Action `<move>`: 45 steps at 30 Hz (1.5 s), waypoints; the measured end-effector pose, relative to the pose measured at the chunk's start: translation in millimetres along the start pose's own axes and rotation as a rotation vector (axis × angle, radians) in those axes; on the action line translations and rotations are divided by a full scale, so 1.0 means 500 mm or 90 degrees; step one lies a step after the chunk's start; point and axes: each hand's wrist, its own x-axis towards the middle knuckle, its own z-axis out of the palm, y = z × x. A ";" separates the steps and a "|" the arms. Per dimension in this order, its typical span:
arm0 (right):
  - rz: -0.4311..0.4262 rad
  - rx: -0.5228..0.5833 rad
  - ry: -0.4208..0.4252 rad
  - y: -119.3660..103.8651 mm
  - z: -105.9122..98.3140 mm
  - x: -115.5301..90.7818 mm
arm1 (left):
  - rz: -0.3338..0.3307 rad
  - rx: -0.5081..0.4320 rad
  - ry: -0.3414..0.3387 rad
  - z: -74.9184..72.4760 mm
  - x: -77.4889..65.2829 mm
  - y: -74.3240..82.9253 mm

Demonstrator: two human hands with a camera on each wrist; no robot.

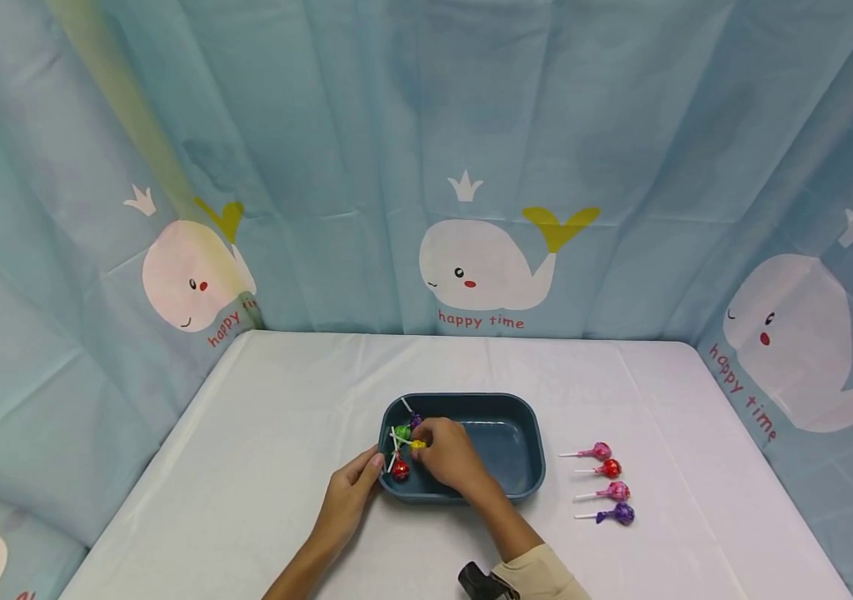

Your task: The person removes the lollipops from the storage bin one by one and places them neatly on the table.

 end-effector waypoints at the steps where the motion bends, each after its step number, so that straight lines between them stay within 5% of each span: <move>1: 0.004 -0.001 0.005 0.000 -0.003 -0.002 | -0.002 0.002 0.001 0.000 0.000 -0.001; 18: 0.056 0.097 0.097 0.011 -0.043 -0.041 | 0.006 0.000 0.005 -0.001 0.001 0.002; 33: 0.049 0.069 0.183 0.028 -0.094 -0.082 | -0.006 0.010 0.004 -0.001 0.002 0.000; 45: 0.080 0.076 0.197 0.058 -0.134 -0.113 | -0.008 0.010 0.004 -0.002 0.002 0.001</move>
